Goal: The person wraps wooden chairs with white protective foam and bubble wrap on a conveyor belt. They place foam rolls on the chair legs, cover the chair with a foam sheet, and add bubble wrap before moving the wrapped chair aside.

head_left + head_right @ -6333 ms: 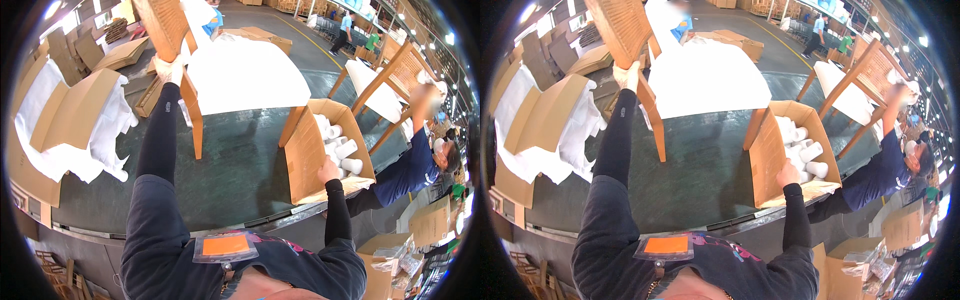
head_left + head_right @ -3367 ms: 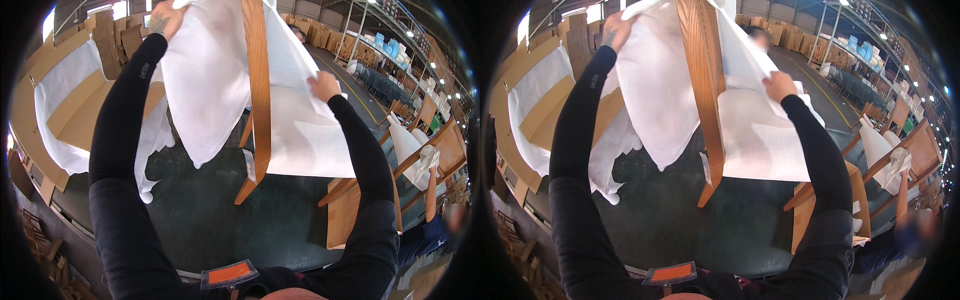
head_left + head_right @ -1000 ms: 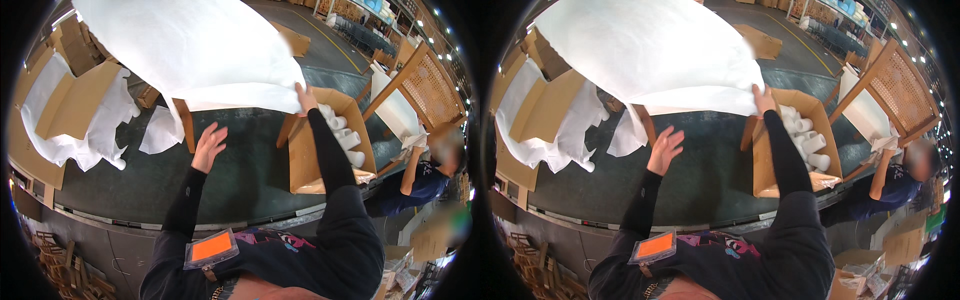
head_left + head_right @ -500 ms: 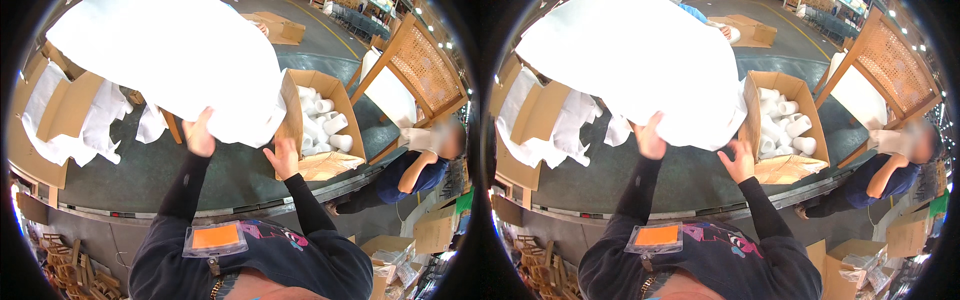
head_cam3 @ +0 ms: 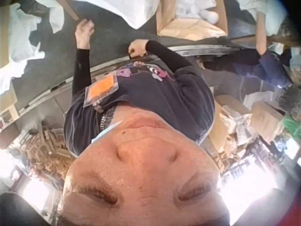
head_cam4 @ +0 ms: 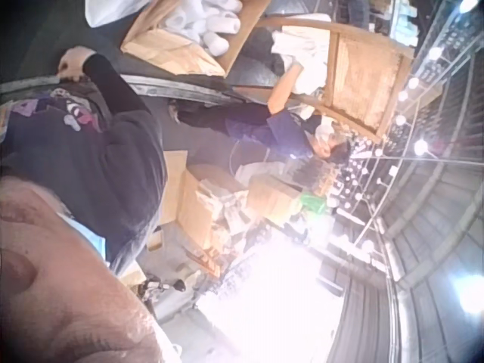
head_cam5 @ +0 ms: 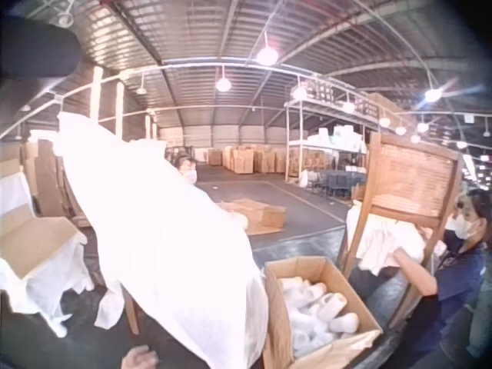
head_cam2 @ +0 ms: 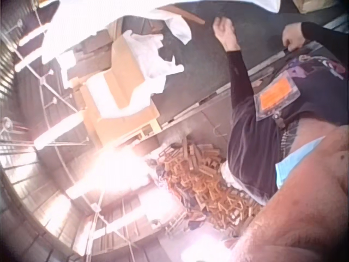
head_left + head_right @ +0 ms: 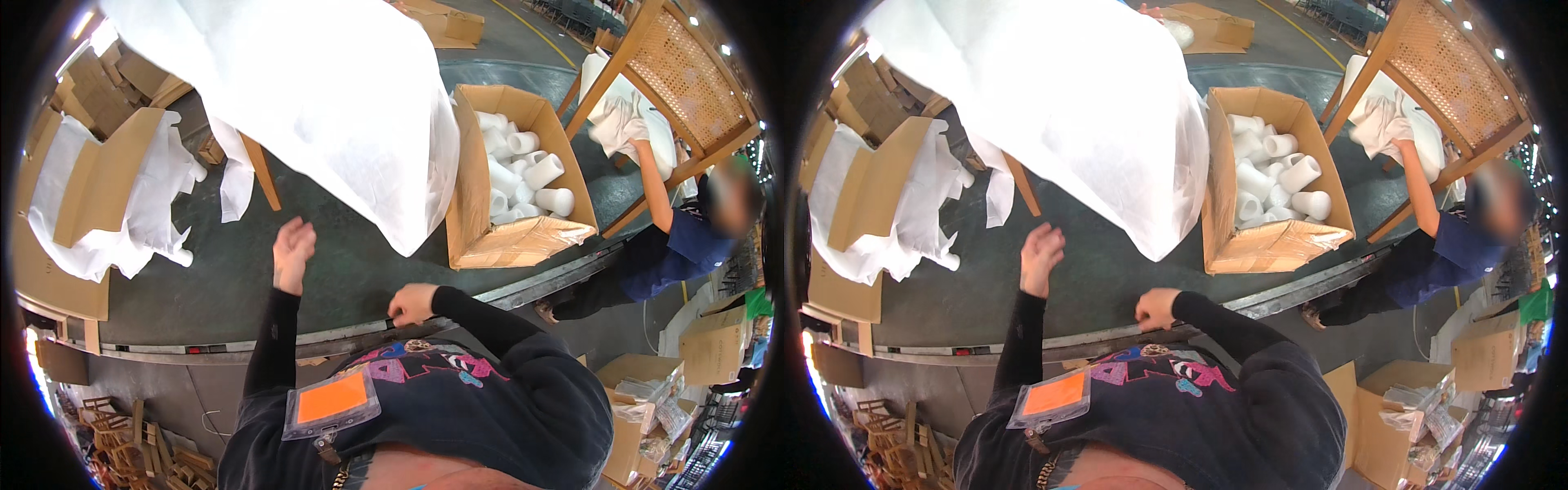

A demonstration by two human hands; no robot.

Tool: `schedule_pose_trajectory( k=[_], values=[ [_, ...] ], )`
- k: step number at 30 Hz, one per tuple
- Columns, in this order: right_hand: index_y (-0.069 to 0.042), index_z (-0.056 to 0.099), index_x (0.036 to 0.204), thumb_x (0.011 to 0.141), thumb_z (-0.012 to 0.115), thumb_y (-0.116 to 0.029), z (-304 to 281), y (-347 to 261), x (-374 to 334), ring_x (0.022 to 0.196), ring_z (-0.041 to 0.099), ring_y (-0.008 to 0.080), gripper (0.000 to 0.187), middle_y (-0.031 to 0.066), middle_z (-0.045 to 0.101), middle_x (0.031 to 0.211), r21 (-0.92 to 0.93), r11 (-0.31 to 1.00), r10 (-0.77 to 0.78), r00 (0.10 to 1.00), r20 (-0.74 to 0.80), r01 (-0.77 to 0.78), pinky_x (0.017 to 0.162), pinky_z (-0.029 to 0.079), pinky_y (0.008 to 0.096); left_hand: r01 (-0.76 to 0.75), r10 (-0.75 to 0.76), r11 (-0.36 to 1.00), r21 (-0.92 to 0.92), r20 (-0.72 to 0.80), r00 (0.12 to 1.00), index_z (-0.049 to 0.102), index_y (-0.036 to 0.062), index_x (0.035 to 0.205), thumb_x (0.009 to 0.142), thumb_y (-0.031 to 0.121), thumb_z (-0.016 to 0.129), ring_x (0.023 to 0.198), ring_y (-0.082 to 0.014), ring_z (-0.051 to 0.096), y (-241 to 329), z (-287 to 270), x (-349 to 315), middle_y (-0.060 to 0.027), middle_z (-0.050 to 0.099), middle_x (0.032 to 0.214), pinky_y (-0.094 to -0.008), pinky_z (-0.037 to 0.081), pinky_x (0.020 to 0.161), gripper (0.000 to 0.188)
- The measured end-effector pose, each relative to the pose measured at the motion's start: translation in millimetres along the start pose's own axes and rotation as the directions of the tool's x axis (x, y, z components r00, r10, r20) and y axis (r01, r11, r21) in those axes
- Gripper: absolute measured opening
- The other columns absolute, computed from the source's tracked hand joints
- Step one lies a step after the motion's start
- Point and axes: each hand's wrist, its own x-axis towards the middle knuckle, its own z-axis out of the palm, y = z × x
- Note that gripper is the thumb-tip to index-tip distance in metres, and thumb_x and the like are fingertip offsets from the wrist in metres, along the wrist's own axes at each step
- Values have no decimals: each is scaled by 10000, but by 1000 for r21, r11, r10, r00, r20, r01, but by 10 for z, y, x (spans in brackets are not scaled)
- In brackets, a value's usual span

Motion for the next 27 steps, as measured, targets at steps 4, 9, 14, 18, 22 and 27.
schedule_pose_trajectory(
  k=[4, 9, 14, 18, 22, 27],
  values=[
    [-20, 650, 1104, 920, 604, -86, -887, -317, -841, 653, 687, 184, 201, 98, 688, 791, 472, 710, 44, 636, -770, 522, 607, 569, 305, 245, -292, 943, 226, 203, 935, 558, 24, 1260, 898, 194, 680, 884, -153, 667, -695, -310, -278, -86, 694, 1051, -267, 511, 707, 418],
    [-39, 594, 1215, 843, 707, -235, -2160, 948, -1697, 825, 703, 280, 436, 151, 713, 927, 192, 870, 221, 10, -975, -454, 757, 547, 410, 175, -396, 867, 467, 431, 811, 618, -22, 1153, 867, 195, 673, 913, -188, 684, -1110, -418, -624, -127, 719, 976, -326, 533, 806, 362],
    [-47, 495, 1339, 757, 773, -362, -2167, 1566, -1283, 1220, 567, 352, 718, 221, 580, 1319, 3, 489, 581, 324, -747, -872, 1040, 444, 425, -6, -190, 938, 345, 530, 826, 659, 29, 1092, 911, 185, 656, 911, -167, 693, -1186, -139, -716, -100, 726, 974, -307, 536, 816, 239],
    [-15, 555, 1291, 716, 802, -385, -2253, 1551, -1097, 1227, 574, 322, 728, 218, 577, 1333, 11, 421, 691, 313, -652, -907, 1012, 476, 431, -387, 148, 903, 185, 711, 687, 649, -15, 1081, 944, 68, 586, 980, -156, 679, 151, 872, -388, -104, 712, 1055, -302, 535, 876, 172],
    [35, 612, 1164, 656, 813, -467, -2237, 1474, -1239, 1163, 597, 338, 742, 250, 621, 1191, 302, 440, 499, -50, -865, -846, 976, 487, 437, -872, 514, 487, 54, 789, 337, 636, 23, 930, 875, 106, 622, 772, -345, 638, 758, 2189, 28, -151, 643, 812, -430, 504, 673, 101],
    [66, 576, 1151, 635, 831, -446, -2211, 1684, -1593, 1100, 592, 418, 770, 285, 592, 1165, 481, 845, 325, -491, -809, -233, 945, 480, 474, -898, -49, -366, 244, 959, 280, 742, 147, 890, 765, 194, 657, 852, -245, 681, 329, 4003, 569, -59, 733, 865, -472, 440, 709, 158]
  ],
)
